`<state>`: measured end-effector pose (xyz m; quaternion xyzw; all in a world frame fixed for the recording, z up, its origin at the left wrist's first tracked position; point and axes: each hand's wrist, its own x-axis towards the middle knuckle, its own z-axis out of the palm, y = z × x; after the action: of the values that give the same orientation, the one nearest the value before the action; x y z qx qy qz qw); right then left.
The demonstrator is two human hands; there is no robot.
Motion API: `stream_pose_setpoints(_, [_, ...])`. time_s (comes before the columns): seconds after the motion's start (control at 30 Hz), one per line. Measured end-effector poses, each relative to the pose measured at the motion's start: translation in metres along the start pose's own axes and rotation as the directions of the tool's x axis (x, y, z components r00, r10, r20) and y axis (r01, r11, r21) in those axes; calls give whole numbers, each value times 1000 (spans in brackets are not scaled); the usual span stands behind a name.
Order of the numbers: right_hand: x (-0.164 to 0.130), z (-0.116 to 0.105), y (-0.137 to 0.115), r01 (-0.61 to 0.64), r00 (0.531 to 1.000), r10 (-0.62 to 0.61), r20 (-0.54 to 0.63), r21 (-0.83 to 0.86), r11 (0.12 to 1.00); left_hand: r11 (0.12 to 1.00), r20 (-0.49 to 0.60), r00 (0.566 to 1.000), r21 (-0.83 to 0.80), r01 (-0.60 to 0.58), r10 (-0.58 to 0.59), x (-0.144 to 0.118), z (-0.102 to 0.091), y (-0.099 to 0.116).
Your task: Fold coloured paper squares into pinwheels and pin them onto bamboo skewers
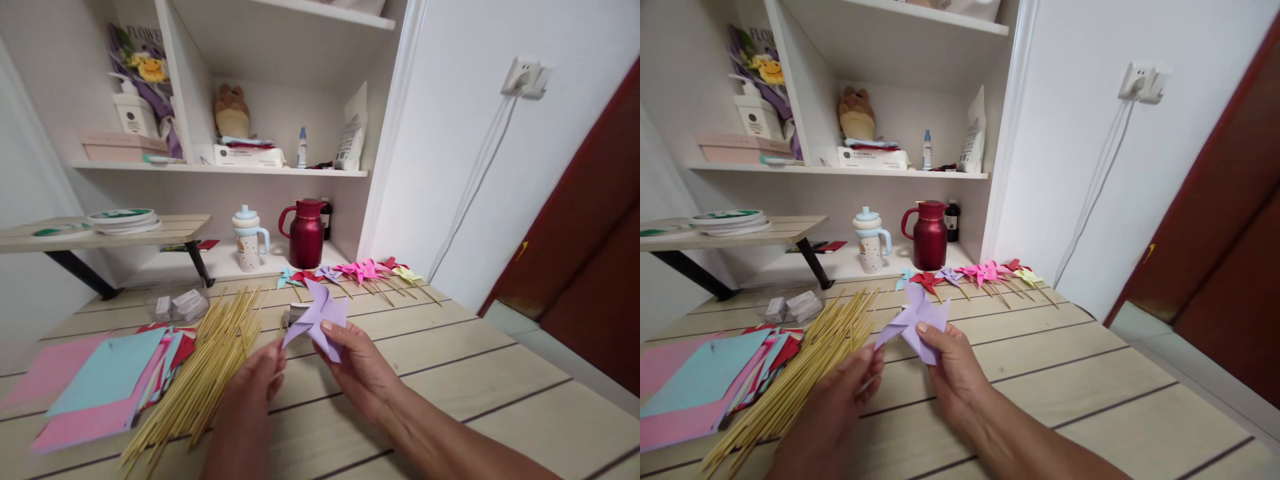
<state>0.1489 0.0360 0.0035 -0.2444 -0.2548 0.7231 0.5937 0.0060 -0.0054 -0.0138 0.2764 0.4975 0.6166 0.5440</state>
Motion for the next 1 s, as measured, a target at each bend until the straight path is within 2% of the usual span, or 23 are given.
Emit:
stream_pose_setpoints(0.1, [1,0,4,10,1000,-10,15,19,1000,997,66,997,75,26,-30,2,6,-10])
stream_pose_setpoints(0.2, [0,1,11,5,999,-5,52,-12,1000,993,-21,993,-1,-116,116,6,15,-22])
stream_pose_setpoints(0.27, [-3,2,17,-19,997,22,79,-35,999,983,22,987,-97,-156,159,9,20,-28])
stream_pose_setpoints(0.37, [-8,4,23,-49,993,54,102,-55,997,966,123,978,-214,-142,171,10,24,-30])
stream_pose_setpoints(0.53, [-11,4,26,-28,993,38,110,-92,995,959,114,984,-262,-106,140,7,21,-24])
stream_pose_setpoints(0.73, [-11,2,31,-18,995,28,91,-106,994,987,98,988,-115,-111,122,2,17,-16])
stream_pose_setpoints(1.0, [-10,-1,36,-33,994,42,104,-82,996,972,73,979,129,-197,189,-2,14,-5])
